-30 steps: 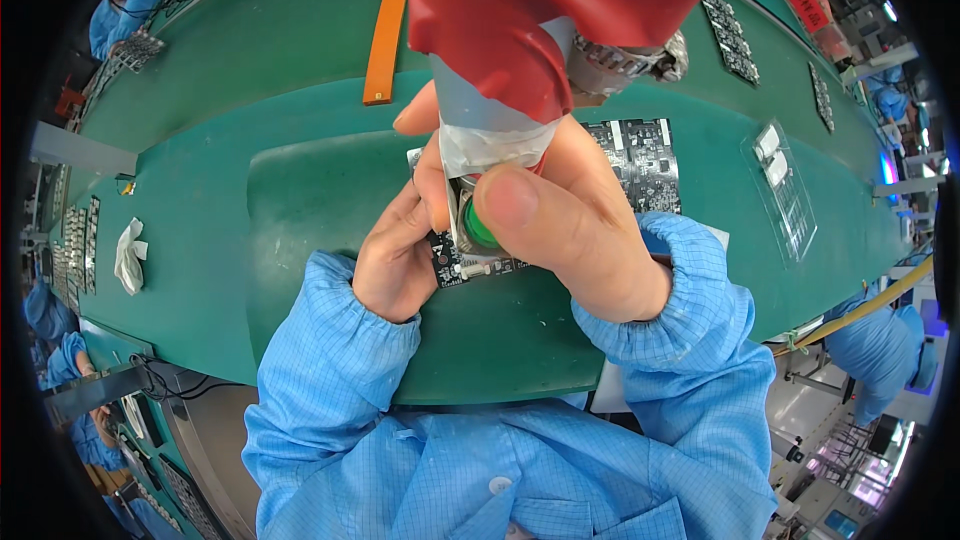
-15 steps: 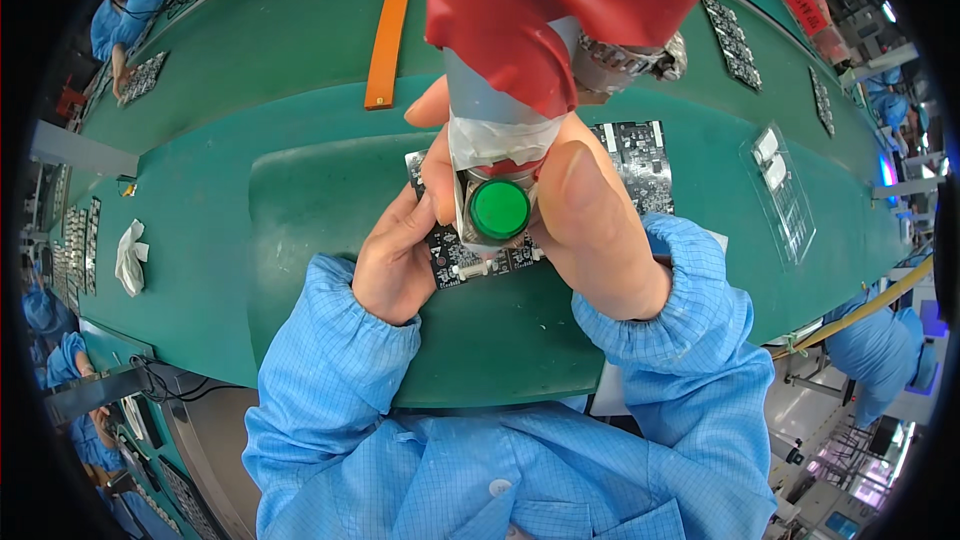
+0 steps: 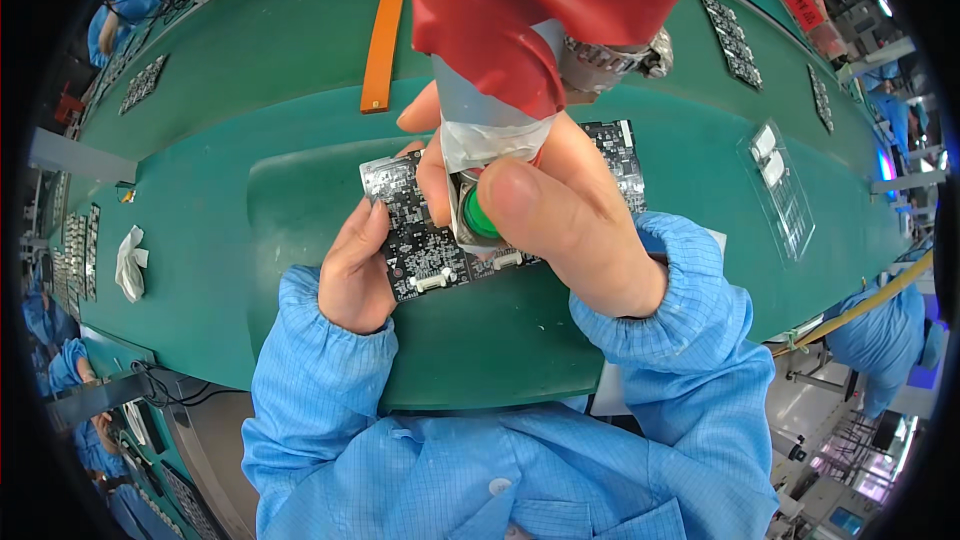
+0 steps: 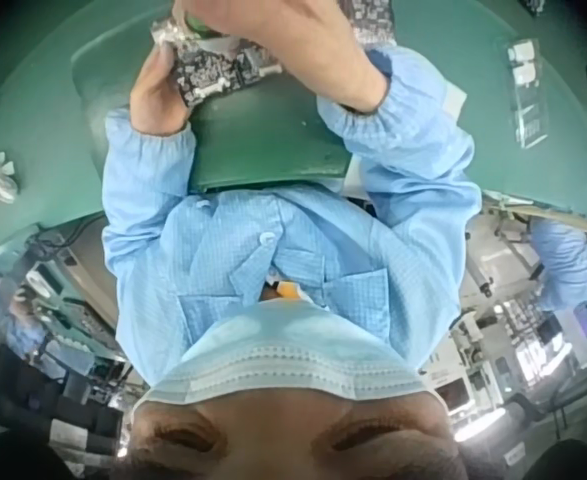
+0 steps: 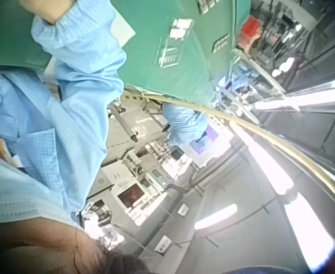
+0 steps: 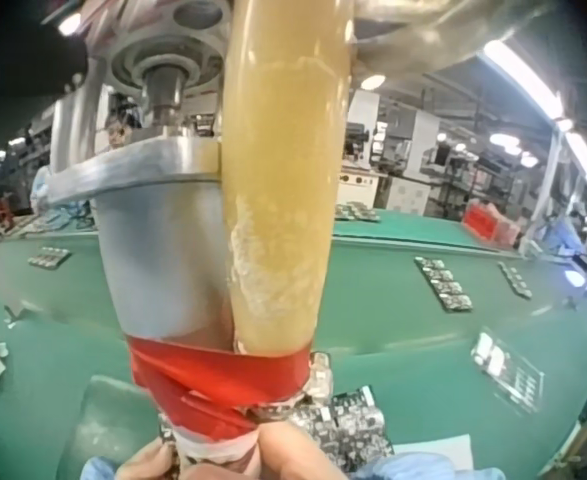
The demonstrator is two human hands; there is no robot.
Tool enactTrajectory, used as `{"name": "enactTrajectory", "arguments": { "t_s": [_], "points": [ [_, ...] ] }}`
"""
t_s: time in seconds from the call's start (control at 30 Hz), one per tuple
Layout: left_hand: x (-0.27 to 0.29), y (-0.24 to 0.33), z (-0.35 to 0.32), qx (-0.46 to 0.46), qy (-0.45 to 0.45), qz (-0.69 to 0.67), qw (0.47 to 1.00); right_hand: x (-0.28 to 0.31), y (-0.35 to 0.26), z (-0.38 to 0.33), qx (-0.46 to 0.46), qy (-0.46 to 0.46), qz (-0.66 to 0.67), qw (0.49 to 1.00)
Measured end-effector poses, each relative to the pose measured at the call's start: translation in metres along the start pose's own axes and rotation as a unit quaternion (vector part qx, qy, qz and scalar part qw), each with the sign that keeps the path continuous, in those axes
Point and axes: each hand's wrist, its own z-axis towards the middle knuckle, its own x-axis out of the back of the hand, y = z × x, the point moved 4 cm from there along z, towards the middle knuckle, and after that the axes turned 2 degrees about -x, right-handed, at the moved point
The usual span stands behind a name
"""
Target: The person dispenses adhesive onto circuit boards using a dispensing tool and places them onto the conveyor belt.
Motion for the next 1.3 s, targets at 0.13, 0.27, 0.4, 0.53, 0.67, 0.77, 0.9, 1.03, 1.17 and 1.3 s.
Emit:
{"name": "enactTrajectory", "arguments": {
  "t_s": [0.13, 0.27, 0.4, 0.53, 0.67, 0.77, 0.9, 1.03, 1.17, 1.3],
  "points": [
    [0.001, 0.000, 0.000, -0.001, 0.002, 0.010, 1.000, 0.000, -0.001, 0.000, -0.007, -0.019, 0.014, 1.000],
    [0.000, -0.001, 0.001, 0.002, -0.007, 0.005, 1.000, 0.000, 0.000, -0.001, -0.008, -0.016, 0.002, 1.000],
    [0.002, -0.002, 0.000, 0.007, -0.008, 0.000, 1.000, 0.000, 0.001, 0.001, 0.012, -0.010, -0.018, 1.000],
    [0.008, -0.004, -0.001, 0.005, 0.014, 0.014, 1.000, -0.003, 0.000, 0.001, 0.004, -0.025, 0.075, 0.997],
    [0.020, 0.001, -0.010, -0.004, 0.052, 0.022, 0.998, 0.000, -0.001, 0.002, 0.000, -0.029, 0.027, 0.999],
    [0.023, 0.005, -0.012, -0.011, 0.038, 0.017, 0.999, 0.000, 0.002, 0.002, 0.011, -0.014, -0.018, 1.000],
    [0.021, 0.009, -0.012, -0.018, 0.031, 0.011, 0.999, -0.004, 0.001, 0.001, -0.027, 0.017, -0.030, 0.999],
    [0.024, 0.009, -0.013, -0.019, 0.024, 0.007, 1.000, -0.007, 0.001, 0.001, -0.038, 0.026, -0.016, 0.999],
    [0.025, 0.009, -0.013, -0.022, 0.024, 0.017, 0.999, -0.006, 0.002, 0.001, -0.038, 0.023, -0.011, 0.999],
    [0.025, 0.009, -0.013, -0.021, 0.022, 0.014, 0.999, -0.006, 0.001, 0.002, -0.037, 0.025, -0.018, 0.999]
  ]
}}
